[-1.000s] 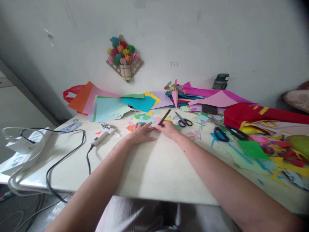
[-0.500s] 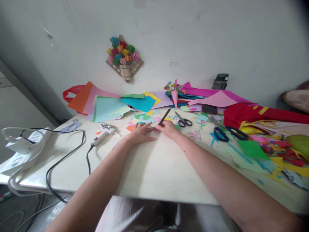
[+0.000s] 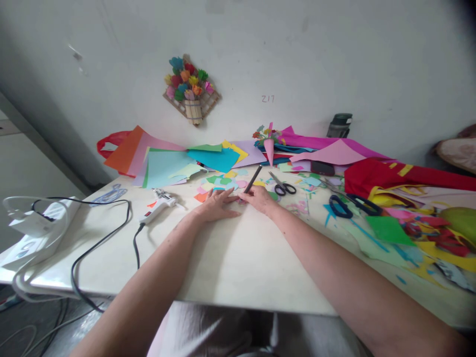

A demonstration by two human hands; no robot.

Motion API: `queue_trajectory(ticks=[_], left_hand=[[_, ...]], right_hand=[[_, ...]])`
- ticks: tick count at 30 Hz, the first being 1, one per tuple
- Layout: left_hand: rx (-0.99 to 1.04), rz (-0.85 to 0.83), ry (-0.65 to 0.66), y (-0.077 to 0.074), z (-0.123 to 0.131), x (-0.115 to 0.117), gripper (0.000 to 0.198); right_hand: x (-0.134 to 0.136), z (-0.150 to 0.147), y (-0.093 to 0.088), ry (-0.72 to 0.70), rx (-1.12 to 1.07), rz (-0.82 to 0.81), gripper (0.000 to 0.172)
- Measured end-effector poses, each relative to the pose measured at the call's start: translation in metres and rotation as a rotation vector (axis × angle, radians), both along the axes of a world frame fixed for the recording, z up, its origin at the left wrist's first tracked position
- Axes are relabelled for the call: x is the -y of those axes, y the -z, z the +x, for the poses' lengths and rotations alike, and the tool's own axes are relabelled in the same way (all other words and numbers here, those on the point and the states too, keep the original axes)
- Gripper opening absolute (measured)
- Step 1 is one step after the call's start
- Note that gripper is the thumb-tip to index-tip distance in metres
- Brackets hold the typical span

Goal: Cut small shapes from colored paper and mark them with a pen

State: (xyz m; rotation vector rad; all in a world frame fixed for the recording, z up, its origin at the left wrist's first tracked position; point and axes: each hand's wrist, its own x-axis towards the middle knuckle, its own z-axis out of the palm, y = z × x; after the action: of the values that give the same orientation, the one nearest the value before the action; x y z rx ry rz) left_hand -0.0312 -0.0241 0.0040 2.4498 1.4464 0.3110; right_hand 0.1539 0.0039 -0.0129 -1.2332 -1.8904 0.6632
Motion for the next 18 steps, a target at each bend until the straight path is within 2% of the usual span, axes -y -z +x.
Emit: queue_trajectory(ticks=[8, 18], left_hand=[[-0.016, 0.004, -0.001, -0.0007, 0.0016, 0.0007, 0.088], [0.018, 0.077, -0.007, 0.0032, 0.0020, 0.0021, 0.083]], right_hand=[[-0.0051, 0.0010, 0.0054, -0.021, -0.114, -0.030, 0.019], [-0.0054, -0.0003, 0.0037, -0.005, -0.025, 0.016, 0.018]])
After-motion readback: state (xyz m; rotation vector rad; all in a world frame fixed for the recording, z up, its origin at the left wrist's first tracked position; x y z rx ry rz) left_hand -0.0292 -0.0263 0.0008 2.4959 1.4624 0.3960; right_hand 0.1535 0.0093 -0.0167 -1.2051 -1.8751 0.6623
